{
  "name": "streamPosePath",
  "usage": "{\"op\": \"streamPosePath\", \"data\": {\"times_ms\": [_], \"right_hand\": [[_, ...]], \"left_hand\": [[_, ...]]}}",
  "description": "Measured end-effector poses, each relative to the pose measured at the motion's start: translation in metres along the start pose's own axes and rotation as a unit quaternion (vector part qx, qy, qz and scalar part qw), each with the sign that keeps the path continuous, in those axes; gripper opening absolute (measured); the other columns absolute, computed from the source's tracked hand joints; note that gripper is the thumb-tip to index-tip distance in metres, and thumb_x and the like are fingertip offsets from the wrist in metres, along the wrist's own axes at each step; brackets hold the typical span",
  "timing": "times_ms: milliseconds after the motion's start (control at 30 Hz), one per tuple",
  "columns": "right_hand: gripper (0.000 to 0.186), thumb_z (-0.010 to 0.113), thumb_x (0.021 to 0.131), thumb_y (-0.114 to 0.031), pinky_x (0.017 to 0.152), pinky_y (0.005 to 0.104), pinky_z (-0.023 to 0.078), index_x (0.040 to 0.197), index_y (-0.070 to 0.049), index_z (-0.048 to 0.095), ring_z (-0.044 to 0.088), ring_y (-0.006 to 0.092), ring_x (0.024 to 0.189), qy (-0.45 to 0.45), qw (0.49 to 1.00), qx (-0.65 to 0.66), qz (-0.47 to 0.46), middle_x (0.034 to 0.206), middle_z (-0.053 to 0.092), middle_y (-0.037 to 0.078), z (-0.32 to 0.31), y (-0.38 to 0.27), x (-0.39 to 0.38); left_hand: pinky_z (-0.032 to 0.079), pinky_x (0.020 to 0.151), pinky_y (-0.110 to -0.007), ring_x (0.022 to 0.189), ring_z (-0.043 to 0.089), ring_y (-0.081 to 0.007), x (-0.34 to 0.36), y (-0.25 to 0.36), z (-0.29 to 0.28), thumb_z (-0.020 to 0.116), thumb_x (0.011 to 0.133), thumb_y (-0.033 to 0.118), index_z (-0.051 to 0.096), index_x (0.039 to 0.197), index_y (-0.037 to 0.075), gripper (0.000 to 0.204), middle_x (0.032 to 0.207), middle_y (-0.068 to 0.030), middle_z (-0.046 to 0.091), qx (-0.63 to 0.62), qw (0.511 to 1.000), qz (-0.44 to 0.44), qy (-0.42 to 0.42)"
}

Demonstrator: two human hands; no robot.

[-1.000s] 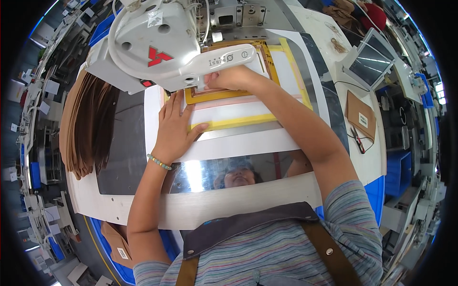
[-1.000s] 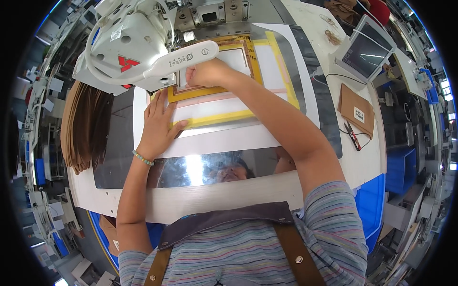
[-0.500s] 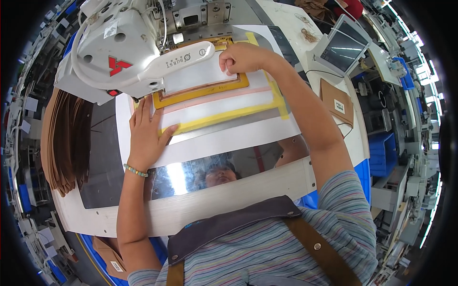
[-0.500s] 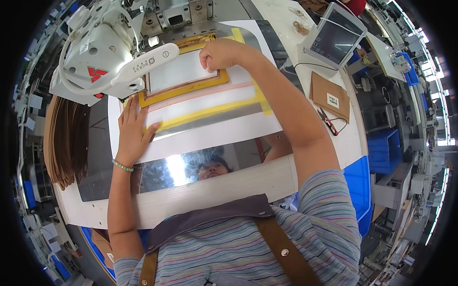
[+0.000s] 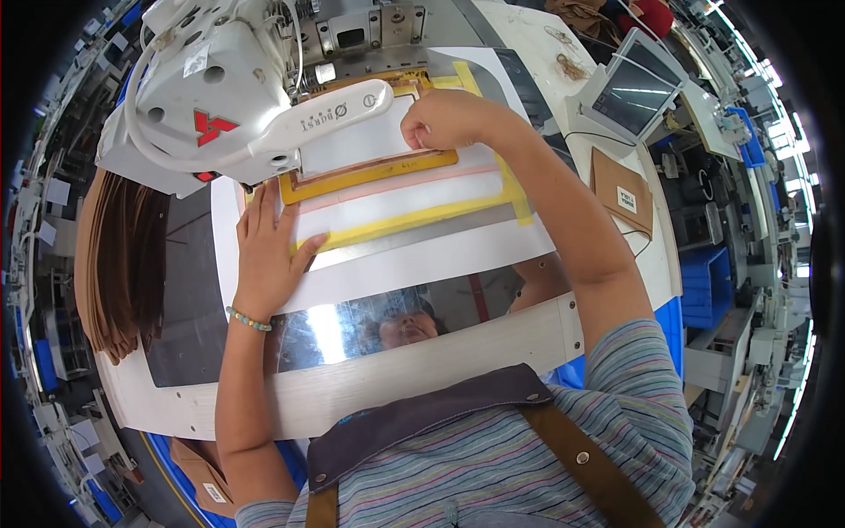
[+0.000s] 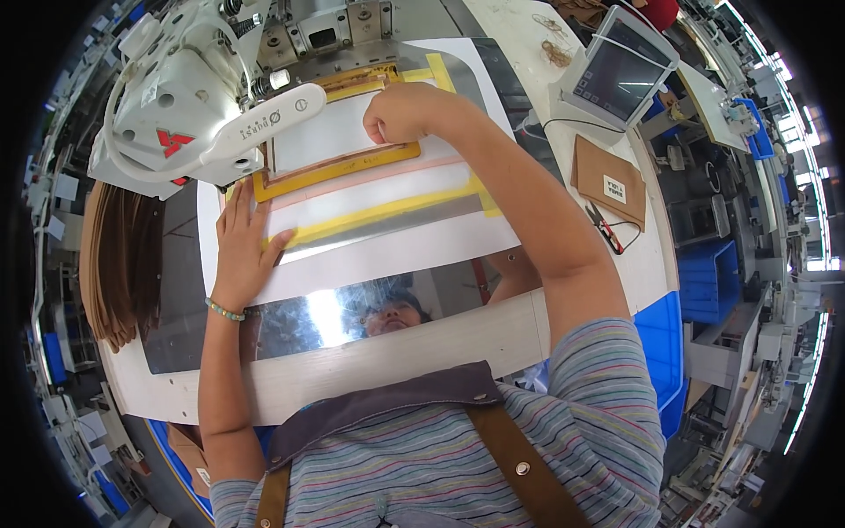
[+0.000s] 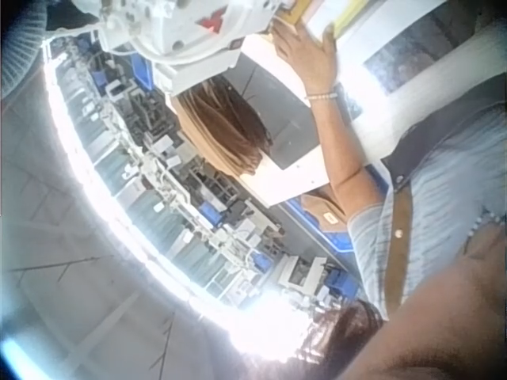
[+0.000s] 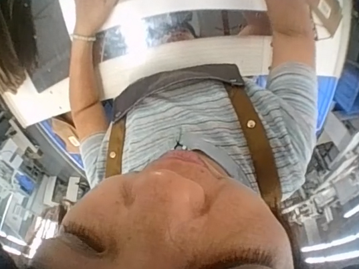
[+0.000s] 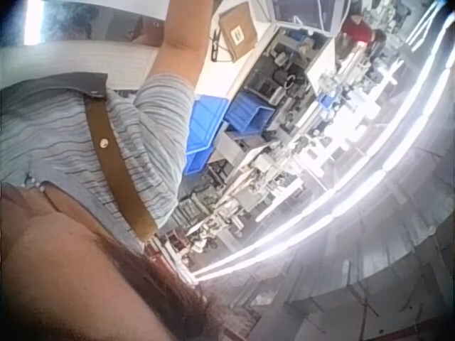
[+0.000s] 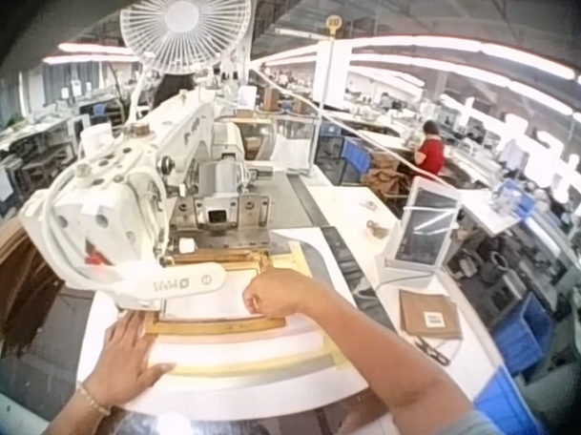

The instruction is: Sewing panels onto leather goods using an industrial sewing machine.

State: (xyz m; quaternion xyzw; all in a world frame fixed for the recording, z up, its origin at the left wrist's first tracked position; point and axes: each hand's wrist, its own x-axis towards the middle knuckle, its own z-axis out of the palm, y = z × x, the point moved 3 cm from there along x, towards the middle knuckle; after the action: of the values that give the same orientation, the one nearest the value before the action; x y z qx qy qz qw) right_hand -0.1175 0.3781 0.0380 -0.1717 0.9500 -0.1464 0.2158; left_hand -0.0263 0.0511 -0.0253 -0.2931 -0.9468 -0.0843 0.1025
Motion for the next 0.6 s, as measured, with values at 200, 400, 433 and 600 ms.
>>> {"op": "streamPosePath", "data": {"times_ms": [200,400,433,600], "right_hand": [[0.017,0.064,0.087,-0.004,0.083,0.0492,0.060,0.087,-0.005,0.081,0.074,0.0282,0.104,0.154,0.933,-0.302,-0.120,0.105,0.077,0.013,0.026,0.007,0.006],[0.019,0.062,0.091,-0.011,0.090,0.0461,0.061,0.085,-0.001,0.078,0.075,0.0347,0.094,0.182,0.978,-0.095,-0.033,0.100,0.077,0.015,-0.011,-0.029,0.026],[0.019,0.061,0.093,-0.010,0.088,0.0439,0.061,0.086,-0.001,0.076,0.075,0.0323,0.090,0.170,0.983,0.018,-0.067,0.097,0.077,0.014,-0.010,-0.048,0.021],[0.017,0.057,0.101,-0.008,0.087,0.0330,0.059,0.102,0.000,0.072,0.074,0.0190,0.093,0.004,0.914,0.396,-0.090,0.097,0.077,0.012,0.040,-0.077,0.062]], "left_hand": [[0.022,0.129,-0.052,0.163,0.024,-0.0417,0.000,-0.001,0.001,0.058,0.107,0.053,0.055,0.155,0.001,0.071,0.173,-0.0279,0.032,0.010,1.000,-0.002,-0.008],[0.023,0.129,-0.051,0.162,0.026,-0.0417,-0.003,-0.004,-0.001,0.059,0.106,0.055,0.057,0.152,0.000,0.072,0.172,-0.0266,0.033,0.011,1.000,-0.011,-0.010],[0.023,0.129,-0.051,0.162,0.026,-0.0417,-0.004,-0.004,-0.002,0.059,0.106,0.055,0.057,0.152,0.000,0.072,0.172,-0.0266,0.033,0.016,1.000,-0.019,-0.009],[0.022,0.130,-0.055,0.160,0.030,-0.0443,0.009,0.002,0.001,0.060,0.103,0.060,0.059,0.151,0.000,0.077,0.169,-0.0296,0.038,-0.025,1.000,0.001,0.011]]}}
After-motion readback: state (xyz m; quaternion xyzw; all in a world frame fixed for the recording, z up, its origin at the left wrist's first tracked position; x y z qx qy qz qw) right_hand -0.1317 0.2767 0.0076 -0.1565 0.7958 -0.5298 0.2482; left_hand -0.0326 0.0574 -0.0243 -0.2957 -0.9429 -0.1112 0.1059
